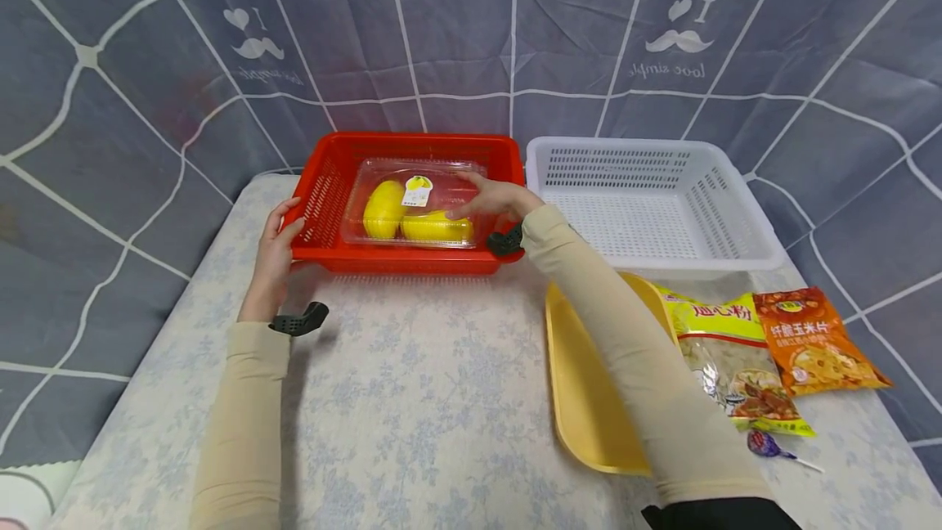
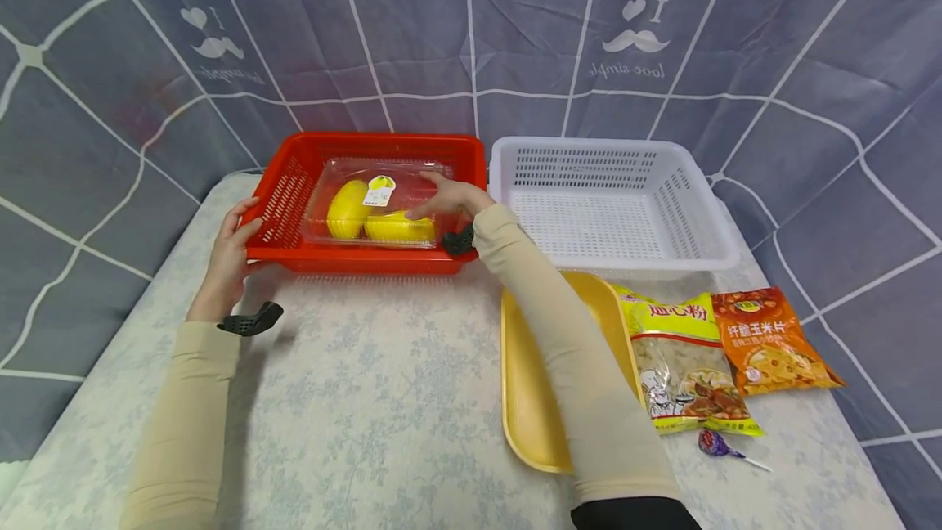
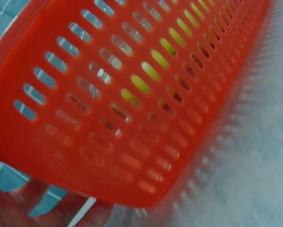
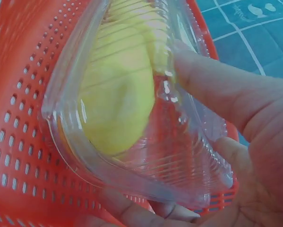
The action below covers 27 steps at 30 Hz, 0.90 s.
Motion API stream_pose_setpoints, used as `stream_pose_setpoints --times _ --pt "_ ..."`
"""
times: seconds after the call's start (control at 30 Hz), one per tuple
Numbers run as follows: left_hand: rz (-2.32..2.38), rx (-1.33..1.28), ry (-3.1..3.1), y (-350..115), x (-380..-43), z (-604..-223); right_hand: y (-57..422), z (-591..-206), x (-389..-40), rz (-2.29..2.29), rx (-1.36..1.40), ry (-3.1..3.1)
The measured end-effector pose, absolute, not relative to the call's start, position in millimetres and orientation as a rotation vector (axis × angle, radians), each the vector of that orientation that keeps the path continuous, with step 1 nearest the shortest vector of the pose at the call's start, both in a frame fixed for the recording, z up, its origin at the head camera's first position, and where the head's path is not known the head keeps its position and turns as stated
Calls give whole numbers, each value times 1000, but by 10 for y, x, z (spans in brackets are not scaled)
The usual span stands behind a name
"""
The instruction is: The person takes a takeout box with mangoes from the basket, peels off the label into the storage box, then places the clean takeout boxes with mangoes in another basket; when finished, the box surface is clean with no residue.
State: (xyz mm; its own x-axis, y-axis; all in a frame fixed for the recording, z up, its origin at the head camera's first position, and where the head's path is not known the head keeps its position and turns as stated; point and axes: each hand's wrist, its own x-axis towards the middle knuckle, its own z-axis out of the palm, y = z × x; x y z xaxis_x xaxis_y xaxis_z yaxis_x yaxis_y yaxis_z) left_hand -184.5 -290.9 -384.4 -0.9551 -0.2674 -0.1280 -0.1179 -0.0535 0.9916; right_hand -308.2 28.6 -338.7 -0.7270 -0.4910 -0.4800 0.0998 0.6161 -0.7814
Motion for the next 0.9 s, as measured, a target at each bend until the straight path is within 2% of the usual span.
stream_pose_setpoints --times 0.5,0.9 --pt "-2211 440 -1984 -2903 -1874 -3878 345 -3379 -3032 -1307 -374 2148" --pt "-2205 452 -2008 -2920 -1887 -3880 600 -3273 -2913 -1556 -444 2355"
